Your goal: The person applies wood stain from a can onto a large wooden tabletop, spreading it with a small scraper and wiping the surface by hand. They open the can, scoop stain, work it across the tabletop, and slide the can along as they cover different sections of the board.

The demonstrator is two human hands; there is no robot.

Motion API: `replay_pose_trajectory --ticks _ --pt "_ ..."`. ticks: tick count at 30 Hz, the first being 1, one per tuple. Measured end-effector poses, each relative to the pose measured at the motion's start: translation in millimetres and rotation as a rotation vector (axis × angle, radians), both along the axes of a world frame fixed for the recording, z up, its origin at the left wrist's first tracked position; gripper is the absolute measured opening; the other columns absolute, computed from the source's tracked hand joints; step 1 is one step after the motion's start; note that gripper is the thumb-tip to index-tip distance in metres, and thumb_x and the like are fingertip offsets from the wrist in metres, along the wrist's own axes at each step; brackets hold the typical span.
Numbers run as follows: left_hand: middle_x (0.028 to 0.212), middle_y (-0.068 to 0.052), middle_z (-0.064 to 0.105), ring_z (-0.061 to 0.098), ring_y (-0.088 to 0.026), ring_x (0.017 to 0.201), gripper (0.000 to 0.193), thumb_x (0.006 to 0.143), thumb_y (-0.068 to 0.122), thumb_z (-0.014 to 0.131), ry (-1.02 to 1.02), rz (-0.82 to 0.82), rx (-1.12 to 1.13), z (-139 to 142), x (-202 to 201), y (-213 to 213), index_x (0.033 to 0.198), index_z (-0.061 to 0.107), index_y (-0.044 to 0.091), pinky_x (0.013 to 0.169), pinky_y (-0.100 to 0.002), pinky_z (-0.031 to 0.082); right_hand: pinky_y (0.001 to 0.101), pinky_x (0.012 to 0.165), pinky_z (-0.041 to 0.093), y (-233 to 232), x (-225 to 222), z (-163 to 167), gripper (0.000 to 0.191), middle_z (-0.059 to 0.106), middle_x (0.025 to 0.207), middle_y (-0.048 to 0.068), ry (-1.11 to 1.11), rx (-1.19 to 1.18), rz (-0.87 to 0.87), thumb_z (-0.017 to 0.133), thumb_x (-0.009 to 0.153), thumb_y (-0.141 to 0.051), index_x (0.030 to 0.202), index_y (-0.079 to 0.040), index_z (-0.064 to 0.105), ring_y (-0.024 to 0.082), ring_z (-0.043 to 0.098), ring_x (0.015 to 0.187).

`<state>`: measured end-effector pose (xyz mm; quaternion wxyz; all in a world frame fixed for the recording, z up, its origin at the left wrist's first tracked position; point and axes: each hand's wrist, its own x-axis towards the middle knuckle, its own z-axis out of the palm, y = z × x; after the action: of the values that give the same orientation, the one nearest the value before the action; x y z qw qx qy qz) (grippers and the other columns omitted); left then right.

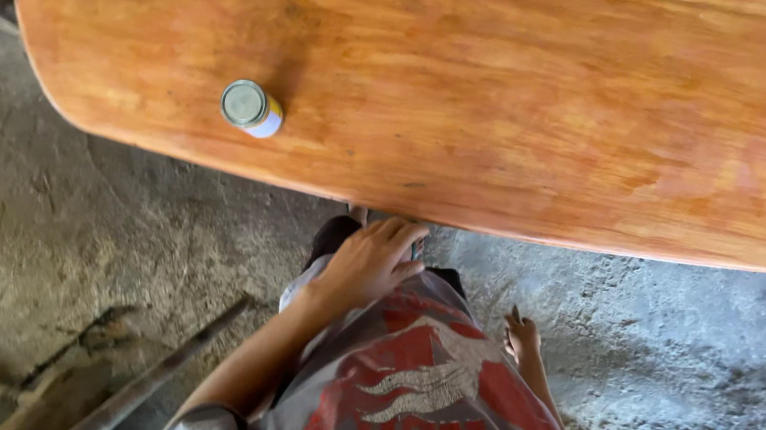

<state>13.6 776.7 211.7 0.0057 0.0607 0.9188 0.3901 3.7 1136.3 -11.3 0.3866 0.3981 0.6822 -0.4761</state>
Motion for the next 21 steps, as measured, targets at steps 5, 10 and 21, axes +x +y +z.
replay_pose_trajectory --ticks 5,10,21 --pt "0.126 -0.019 0.06 0.059 -0.04 0.117 0.062 0.084 0.027 0.076 0.058 0.057 -0.102 -26 7 -26 0.136 0.05 0.005 0.101 -0.051 0.047 0.0278 0.035 0.03 -13 -14 2 0.022 0.05 0.061 0.002 0.038 -0.015 0.004 0.07 0.093 -0.022 0.101 -0.013 0.051 0.012 0.042 0.042" --pt "0.138 -0.024 0.053 0.053 -0.043 0.127 0.07 0.085 0.029 0.078 -0.02 0.216 -0.097 -54 6 -74 0.143 0.046 0.007 0.107 -0.051 0.044 0.0282 0.035 0.031 -30 -14 6 0.024 0.051 0.062 0.001 0.125 -0.026 0.059 0.071 0.094 -0.024 0.101 -0.008 0.054 0.011 0.043 0.042" --pt "0.156 -0.034 0.03 0.032 -0.052 0.145 0.088 0.082 0.034 0.082 -0.062 0.308 -0.229 -126 26 -188 0.152 0.036 0.008 0.117 -0.055 0.032 0.0292 0.036 0.034 -86 55 -3 0.024 0.052 0.063 0.002 0.058 0.097 0.116 0.071 0.095 -0.025 0.102 -0.006 0.059 0.012 0.045 0.044"
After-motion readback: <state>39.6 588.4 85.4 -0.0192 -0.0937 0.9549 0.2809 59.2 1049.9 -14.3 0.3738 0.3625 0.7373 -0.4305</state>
